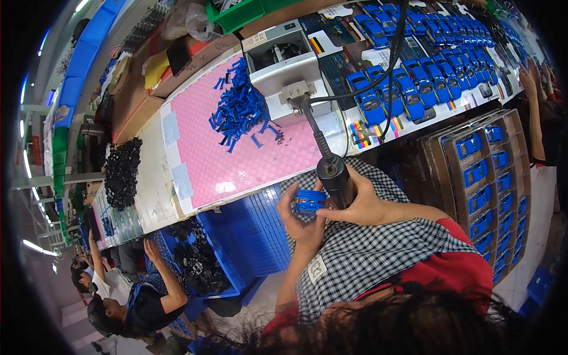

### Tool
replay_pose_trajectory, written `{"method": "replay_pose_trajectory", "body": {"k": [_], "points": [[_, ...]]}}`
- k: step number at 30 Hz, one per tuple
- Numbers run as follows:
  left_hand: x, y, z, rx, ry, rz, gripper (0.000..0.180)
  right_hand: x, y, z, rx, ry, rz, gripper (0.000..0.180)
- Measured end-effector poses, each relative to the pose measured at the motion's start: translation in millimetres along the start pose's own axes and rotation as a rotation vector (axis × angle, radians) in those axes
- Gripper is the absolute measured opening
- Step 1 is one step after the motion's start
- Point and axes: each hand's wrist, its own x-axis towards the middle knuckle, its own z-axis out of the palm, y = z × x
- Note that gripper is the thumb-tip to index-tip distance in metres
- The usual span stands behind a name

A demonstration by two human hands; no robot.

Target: The person assembles toy car bodies by fitting components into the car shells and fastening screws with an electric screwdriver.

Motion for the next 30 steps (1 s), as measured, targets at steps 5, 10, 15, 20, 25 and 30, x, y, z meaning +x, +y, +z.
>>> {"method": "replay_pose_trajectory", "body": {"k": [5,10,15,20,25,30], "points": [[-1,10,-3,-0.001,-0.066,-0.337,0.067,-1,-2,-1,0.001,-0.006,0.039,0.061],[17,15,-17,-0.295,-0.261,-0.537,0.068,-2,-10,-1,0.002,-0.009,0.034,0.059],[23,37,-26,-0.707,-0.258,-0.878,0.051,-3,-10,-6,0.043,-0.032,0.076,0.062],[9,34,-30,-0.666,-0.209,-0.703,0.044,-5,-12,-7,0.090,-0.094,0.030,0.066],[3,32,-33,-0.568,-0.200,-0.554,0.042,-6,-8,-8,0.031,-0.174,-0.021,0.064],[3,35,-29,-0.649,-0.198,-0.451,0.040,-8,6,-7,-0.003,-0.168,-0.216,0.052]]}}
